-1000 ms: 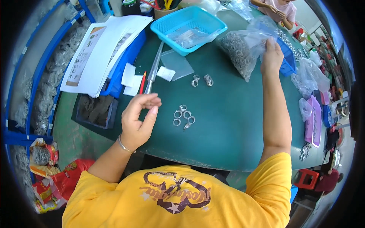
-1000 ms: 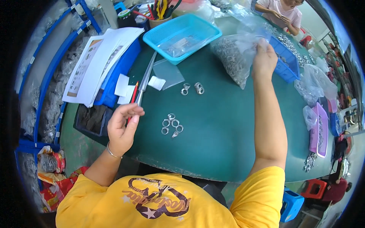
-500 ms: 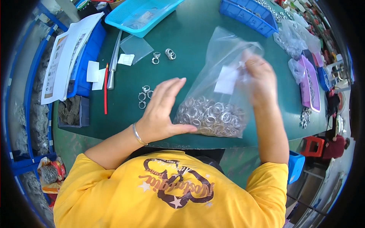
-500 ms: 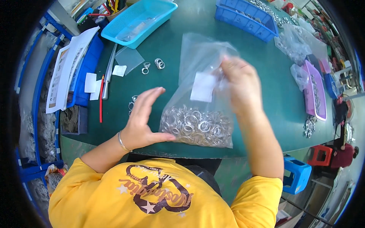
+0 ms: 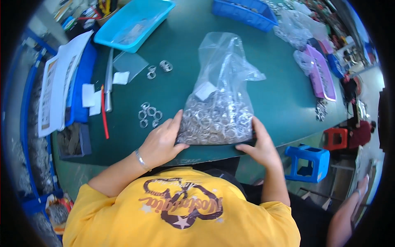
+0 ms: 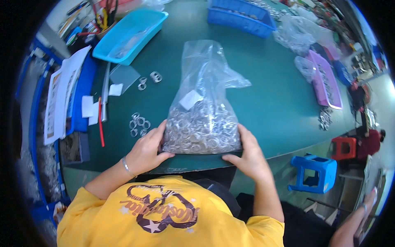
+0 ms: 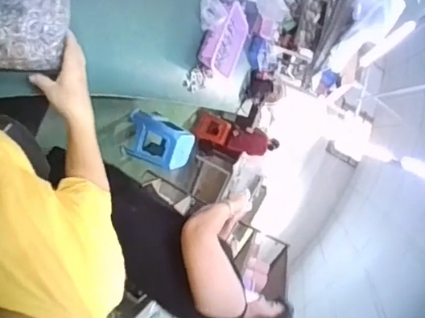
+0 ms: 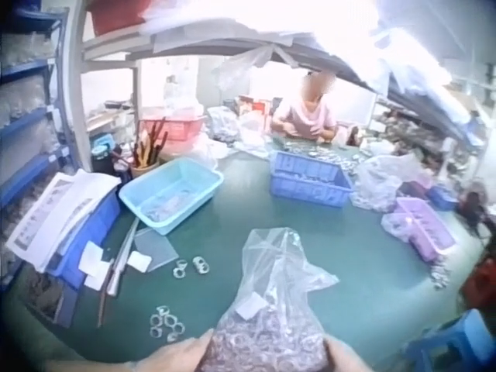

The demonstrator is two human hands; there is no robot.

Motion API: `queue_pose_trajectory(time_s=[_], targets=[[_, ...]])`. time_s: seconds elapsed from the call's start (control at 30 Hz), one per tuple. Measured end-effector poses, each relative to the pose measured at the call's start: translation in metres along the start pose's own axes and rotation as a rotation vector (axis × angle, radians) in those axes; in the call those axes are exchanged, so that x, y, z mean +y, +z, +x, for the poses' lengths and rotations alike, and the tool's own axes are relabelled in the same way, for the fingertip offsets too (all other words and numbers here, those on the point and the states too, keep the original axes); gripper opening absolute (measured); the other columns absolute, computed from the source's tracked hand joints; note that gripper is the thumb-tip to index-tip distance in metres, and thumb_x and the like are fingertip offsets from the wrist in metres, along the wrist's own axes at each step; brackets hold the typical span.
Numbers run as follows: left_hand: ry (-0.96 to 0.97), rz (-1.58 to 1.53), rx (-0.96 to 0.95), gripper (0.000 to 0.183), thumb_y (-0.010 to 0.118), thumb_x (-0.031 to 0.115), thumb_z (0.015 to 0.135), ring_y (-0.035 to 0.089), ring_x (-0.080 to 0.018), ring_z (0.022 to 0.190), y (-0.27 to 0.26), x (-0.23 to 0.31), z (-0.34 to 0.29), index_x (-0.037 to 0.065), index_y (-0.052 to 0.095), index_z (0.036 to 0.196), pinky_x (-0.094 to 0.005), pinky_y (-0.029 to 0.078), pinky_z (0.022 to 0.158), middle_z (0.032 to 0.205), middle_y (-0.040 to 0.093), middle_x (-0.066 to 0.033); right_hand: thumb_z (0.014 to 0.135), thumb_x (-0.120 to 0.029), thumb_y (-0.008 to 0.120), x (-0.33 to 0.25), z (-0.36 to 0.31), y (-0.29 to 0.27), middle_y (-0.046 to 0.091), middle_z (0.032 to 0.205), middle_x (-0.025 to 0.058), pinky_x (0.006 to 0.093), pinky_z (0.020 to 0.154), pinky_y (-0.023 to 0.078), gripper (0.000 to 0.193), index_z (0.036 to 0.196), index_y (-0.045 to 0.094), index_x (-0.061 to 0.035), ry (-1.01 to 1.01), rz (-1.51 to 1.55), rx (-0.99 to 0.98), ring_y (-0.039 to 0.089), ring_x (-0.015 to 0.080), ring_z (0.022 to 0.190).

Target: The person empties a bag of metal rings onto a workbench and then places individual rings onto a ring sizer to check their dimensions.

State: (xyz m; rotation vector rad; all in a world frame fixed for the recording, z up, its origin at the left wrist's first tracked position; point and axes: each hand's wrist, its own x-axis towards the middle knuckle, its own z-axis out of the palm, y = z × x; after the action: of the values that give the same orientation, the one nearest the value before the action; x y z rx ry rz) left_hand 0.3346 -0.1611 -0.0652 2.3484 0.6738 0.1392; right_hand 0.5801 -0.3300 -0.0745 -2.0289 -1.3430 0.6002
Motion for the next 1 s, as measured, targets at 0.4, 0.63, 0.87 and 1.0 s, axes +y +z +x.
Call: queue_pose_trajectory(time_s=[0.4, 0.63, 0.87, 1.0], targets=[[-0.038, -0.352, 0.086, 0.065, 0.059, -0.006, 0.073, 0.051, -0.0097, 0.052, 0.015, -0.02, 0.003, -0.001, 0.034, 0.133, -0.0228, 0.042, 0.05, 0.063, 0.054, -0.0042, 0.076, -0.007, 0.063, -0.015, -0.004, 0.009, 0.055, 0.108, 0.0214, 0.0391, 0.089, 0.043, 0.044, 0.117, 0.048, -0.0005, -0.054, 0.055, 0.151, 0.052, 0.0369, 0.103], [-0.112, -0.582, -0.075, 0.072, 0.054, -0.01, 0.072, 0.047, -0.0057, 0.05, 0.009, -0.016, 0.006, 0.001, 0.027, 0.137, -0.0185, 0.036, 0.044, 0.06, 0.051, 0.0, 0.075, -0.007, 0.066, -0.005, -0.026, 0.008, 0.06, 0.093, 0.0192, 0.0359, 0.077, 0.047, 0.032, 0.104, 0.055, 0.001, 0.103, 0.092, 0.049, 0.058, 0.0321, 0.089], [0.019, -0.708, 0.16, 0.072, 0.052, -0.007, 0.073, 0.042, -0.0028, 0.045, -0.01, 0.017, 0.007, 0.003, 0.024, 0.139, -0.0153, 0.032, 0.042, 0.055, 0.045, 0.0027, 0.078, -0.012, 0.067, -0.012, -0.023, -0.014, 0.059, 0.063, 0.0096, 0.0293, 0.053, 0.047, 0.016, 0.083, 0.061, 0.0016, 0.36, 0.116, -0.023, 0.058, 0.0164, 0.056], [0.028, -0.807, 0.18, 0.065, 0.053, -0.004, 0.074, 0.041, -0.0022, 0.043, -0.012, 0.029, 0.011, 0.002, 0.03, 0.135, -0.0149, 0.03, 0.04, 0.055, 0.045, 0.0027, 0.079, -0.016, 0.065, -0.005, -0.031, -0.02, 0.059, 0.061, 0.0139, 0.0328, 0.056, 0.046, 0.018, 0.077, 0.062, 0.002, 0.253, 0.08, 0.043, 0.06, 0.0228, 0.057]])
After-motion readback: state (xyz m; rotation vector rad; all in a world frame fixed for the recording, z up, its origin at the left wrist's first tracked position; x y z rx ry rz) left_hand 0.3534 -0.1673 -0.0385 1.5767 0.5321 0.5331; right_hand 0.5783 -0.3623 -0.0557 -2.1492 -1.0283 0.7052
